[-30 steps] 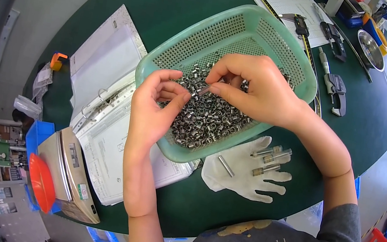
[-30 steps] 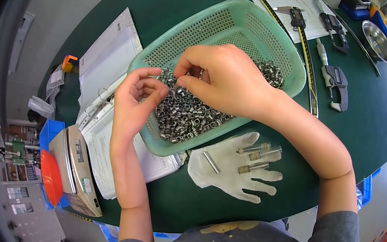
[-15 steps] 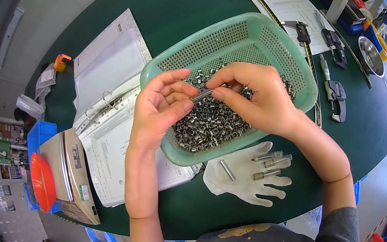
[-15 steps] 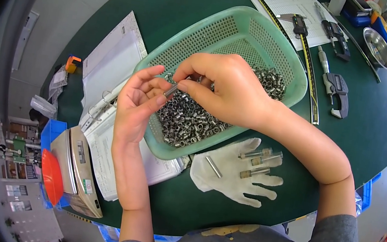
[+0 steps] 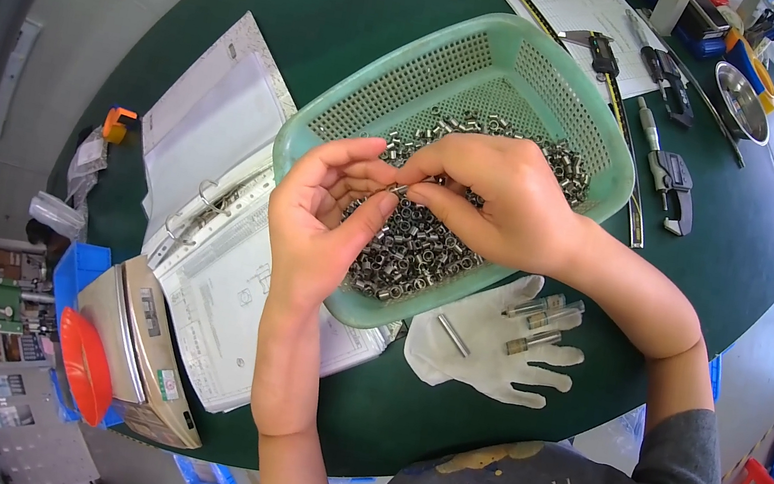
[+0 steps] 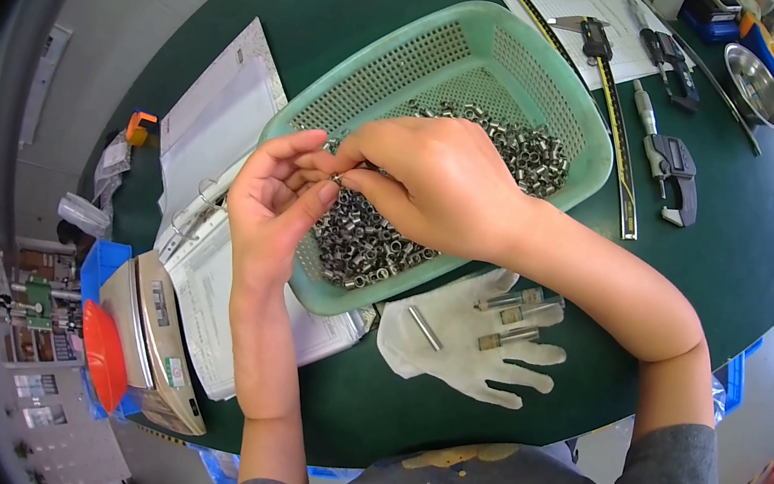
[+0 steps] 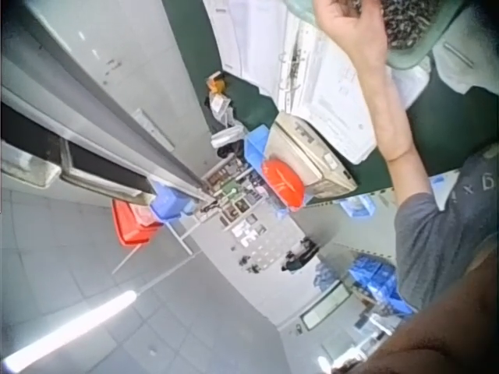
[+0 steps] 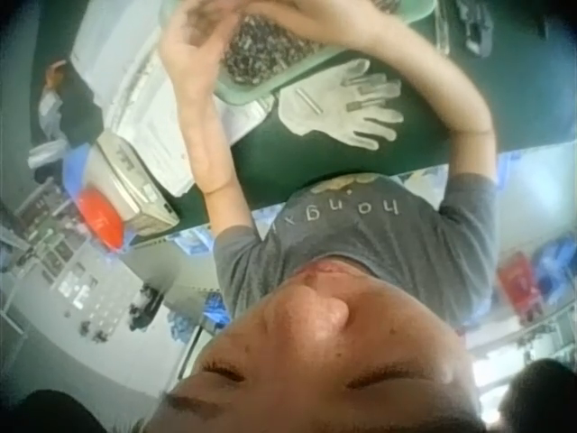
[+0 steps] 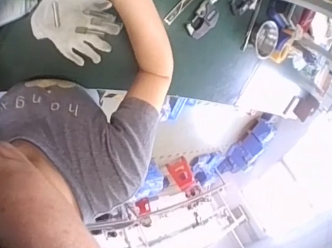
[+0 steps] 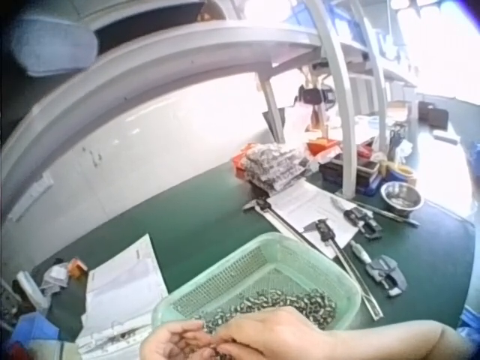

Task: Manually inspecting small metal pins or shafts for quality control at a workbench.

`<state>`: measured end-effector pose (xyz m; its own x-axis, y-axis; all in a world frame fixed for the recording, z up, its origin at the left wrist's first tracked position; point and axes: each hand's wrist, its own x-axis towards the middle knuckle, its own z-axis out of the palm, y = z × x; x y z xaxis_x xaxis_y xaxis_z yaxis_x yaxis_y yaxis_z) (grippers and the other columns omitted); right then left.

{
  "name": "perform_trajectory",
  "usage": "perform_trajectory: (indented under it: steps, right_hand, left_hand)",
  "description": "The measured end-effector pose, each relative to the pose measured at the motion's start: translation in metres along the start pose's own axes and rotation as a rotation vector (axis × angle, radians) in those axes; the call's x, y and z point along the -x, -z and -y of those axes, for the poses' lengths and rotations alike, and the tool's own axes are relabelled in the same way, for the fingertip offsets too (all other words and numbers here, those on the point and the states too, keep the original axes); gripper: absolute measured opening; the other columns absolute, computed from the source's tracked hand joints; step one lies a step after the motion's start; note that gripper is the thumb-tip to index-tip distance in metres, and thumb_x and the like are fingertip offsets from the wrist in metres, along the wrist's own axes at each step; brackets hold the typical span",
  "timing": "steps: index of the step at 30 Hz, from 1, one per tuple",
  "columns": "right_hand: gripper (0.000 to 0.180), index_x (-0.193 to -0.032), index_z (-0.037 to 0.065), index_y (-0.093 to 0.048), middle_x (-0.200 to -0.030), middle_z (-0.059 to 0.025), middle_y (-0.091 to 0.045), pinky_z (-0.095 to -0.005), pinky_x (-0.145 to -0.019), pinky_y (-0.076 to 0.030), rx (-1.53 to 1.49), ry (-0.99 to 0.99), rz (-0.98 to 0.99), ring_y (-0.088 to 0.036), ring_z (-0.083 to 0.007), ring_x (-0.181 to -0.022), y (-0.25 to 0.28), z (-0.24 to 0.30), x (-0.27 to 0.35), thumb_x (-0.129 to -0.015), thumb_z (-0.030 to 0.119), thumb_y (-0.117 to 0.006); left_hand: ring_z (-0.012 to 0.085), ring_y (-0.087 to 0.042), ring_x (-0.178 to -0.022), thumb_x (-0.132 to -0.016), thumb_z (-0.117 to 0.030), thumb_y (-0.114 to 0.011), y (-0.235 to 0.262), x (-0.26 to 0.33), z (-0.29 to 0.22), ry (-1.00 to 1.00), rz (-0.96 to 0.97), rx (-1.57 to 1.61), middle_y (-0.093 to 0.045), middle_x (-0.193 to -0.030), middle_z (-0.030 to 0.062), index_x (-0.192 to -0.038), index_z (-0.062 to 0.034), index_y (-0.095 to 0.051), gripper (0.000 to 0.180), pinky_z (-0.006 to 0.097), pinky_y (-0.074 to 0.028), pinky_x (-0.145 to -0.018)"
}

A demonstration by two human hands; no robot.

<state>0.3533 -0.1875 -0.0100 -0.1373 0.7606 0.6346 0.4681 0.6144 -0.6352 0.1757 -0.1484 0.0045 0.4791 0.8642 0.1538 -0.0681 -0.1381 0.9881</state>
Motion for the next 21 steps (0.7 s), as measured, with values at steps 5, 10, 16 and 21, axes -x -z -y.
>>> perform_trajectory:
  steps: [5,10,16,21]
  right_hand:
    - [0.018,-0.089,0.006,-0.063,-0.071,-0.0075,-0.059,-0.0319,-0.05,-0.045,0.115,0.059,0.078,-0.057,-0.0242,-0.058,0.004,0.003,-0.002,-0.071,0.005,-0.066]
    - [0.019,-0.089,0.006,-0.062,-0.07,-0.0068,-0.059,-0.0327,-0.05,-0.045,0.136,0.066,0.014,-0.057,-0.0259,-0.059,0.002,-0.001,-0.001,-0.071,0.006,-0.066]
    - [0.012,-0.085,0.008,-0.062,-0.074,-0.0068,-0.061,-0.0364,-0.054,-0.047,0.229,0.082,0.051,-0.06,-0.0274,-0.067,0.01,-0.006,-0.003,-0.074,0.014,-0.063]
    - [0.013,-0.086,0.005,-0.062,-0.073,-0.0086,-0.061,-0.0357,-0.053,-0.046,0.22,0.068,-0.009,-0.059,-0.0276,-0.063,0.015,-0.005,-0.008,-0.074,0.01,-0.063]
  left_hand:
    - [0.0112,-0.059,-0.082,-0.075,0.008,-0.063,-0.004,0.001,-0.003,-0.018,-0.004,0.109,-0.058,-0.095,0.0076,-0.116,0.0015,-0.049,0.045,0.023,-0.048,-0.075]
    - [0.0122,-0.059,-0.083,-0.075,0.006,-0.064,0.001,0.0,0.001,0.023,0.019,-0.063,-0.06,-0.096,0.0098,-0.112,0.0022,-0.053,0.038,0.026,-0.048,-0.077]
    - [0.0161,-0.059,-0.086,-0.078,-0.006,-0.064,0.003,-0.003,0.007,0.084,0.119,-0.286,-0.062,-0.087,0.0054,-0.093,-0.0014,-0.063,0.016,0.03,-0.046,-0.076]
    - [0.027,-0.053,-0.079,-0.067,-0.009,-0.066,-0.002,0.005,0.018,-0.229,0.308,-1.053,-0.057,-0.075,0.0062,-0.072,-0.0069,-0.066,0.006,0.039,-0.041,-0.073]
